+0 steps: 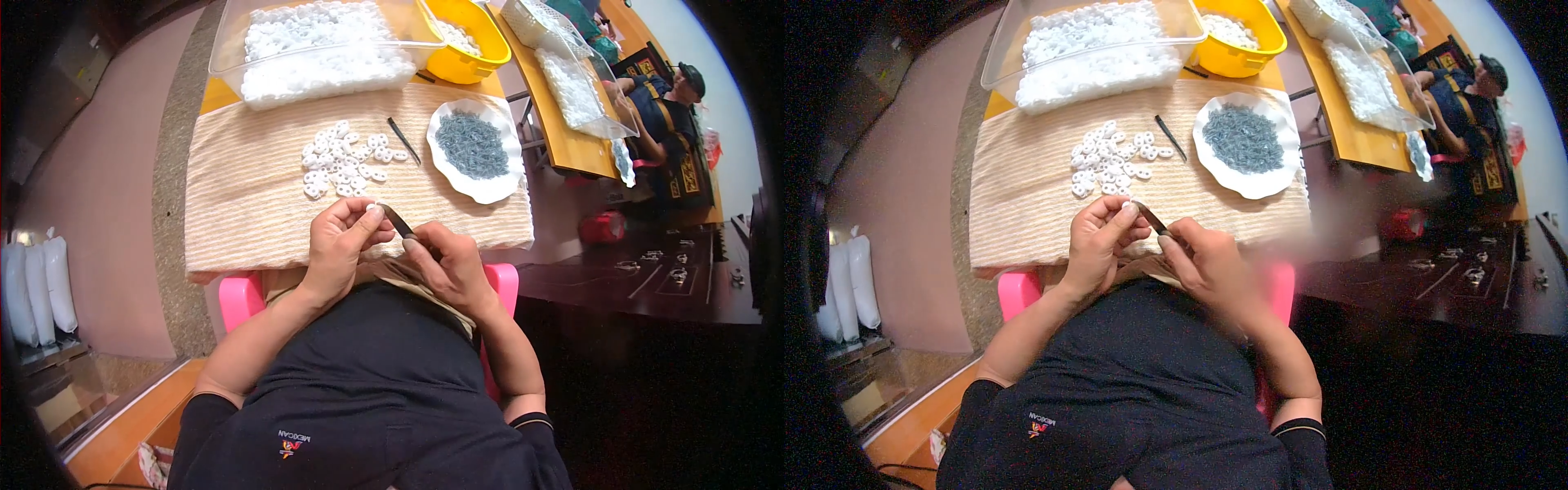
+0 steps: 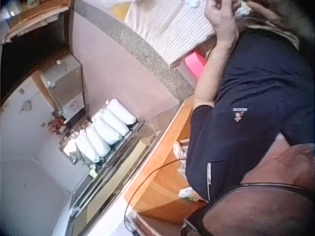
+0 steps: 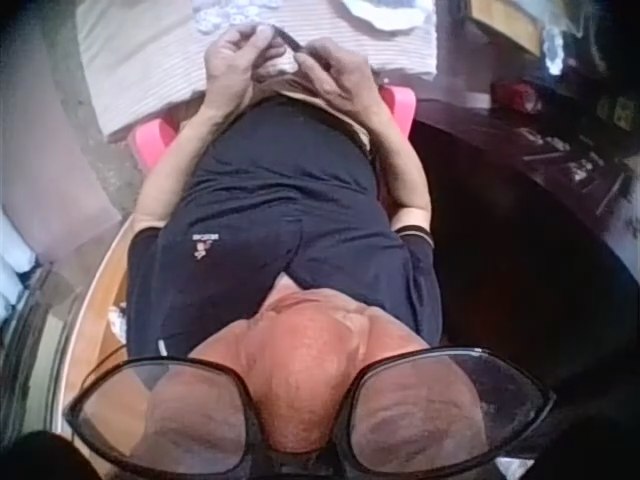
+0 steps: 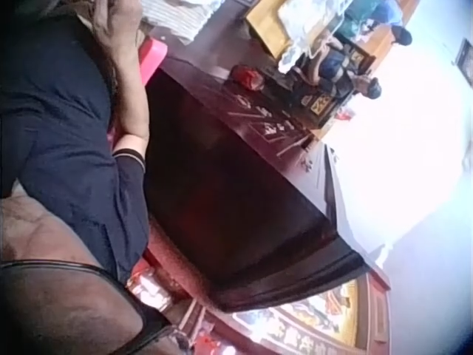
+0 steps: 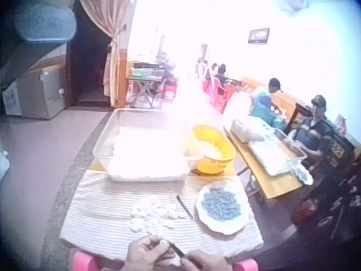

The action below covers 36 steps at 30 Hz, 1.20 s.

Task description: Assembling small white plastic components by inserting small gray pins using a hand tool.

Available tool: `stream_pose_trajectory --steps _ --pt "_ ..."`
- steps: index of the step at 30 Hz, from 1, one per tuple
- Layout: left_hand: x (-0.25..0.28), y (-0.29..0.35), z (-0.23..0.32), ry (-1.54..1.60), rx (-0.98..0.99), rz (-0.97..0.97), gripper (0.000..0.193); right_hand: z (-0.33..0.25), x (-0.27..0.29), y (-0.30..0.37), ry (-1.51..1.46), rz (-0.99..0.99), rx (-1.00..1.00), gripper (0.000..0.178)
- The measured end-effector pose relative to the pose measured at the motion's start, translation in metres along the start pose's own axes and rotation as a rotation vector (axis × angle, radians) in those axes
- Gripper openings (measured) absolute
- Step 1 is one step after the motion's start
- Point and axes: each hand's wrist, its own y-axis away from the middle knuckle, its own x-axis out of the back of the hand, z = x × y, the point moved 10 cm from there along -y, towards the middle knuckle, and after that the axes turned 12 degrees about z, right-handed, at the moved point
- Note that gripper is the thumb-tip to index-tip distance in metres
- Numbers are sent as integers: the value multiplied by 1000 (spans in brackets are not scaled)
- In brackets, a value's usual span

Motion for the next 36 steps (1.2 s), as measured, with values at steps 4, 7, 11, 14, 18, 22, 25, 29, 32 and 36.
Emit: stream_pose_trajectory --steps 4,7,11,14,18,22,25,29,32,36 --pt "-10 3 2 19 40 11 13 15 10 4 -242 -48 -242 9" --pt "-9 6 5 0 38 37 17 8 35 4 -336 1 -294 16" --pt "-5 8 3 -28 63 52 16 -22 85 2 -254 -16 -272 33" --pt "-10 13 4 -22 69 25 13 -78 134 -2 94 12 65 34" --pt "-10 12 1 1 52 -42 14 -153 187 6 516 108 263 38" --pt "-11 11 1 26 65 -67 13 -208 238 18 872 301 396 38" --pt "-9 8 -1 31 73 -70 12 -244 276 28 1134 467 393 40" --pt "-17 13 3 54 73 -89 11 -309 327 57 1377 765 431 36" --pt "-12 13 4 56 66 -63 11 -353 351 70 1574 853 521 30" --pt "-11 13 2 81 85 -64 9 -407 389 88 1890 923 656 26"
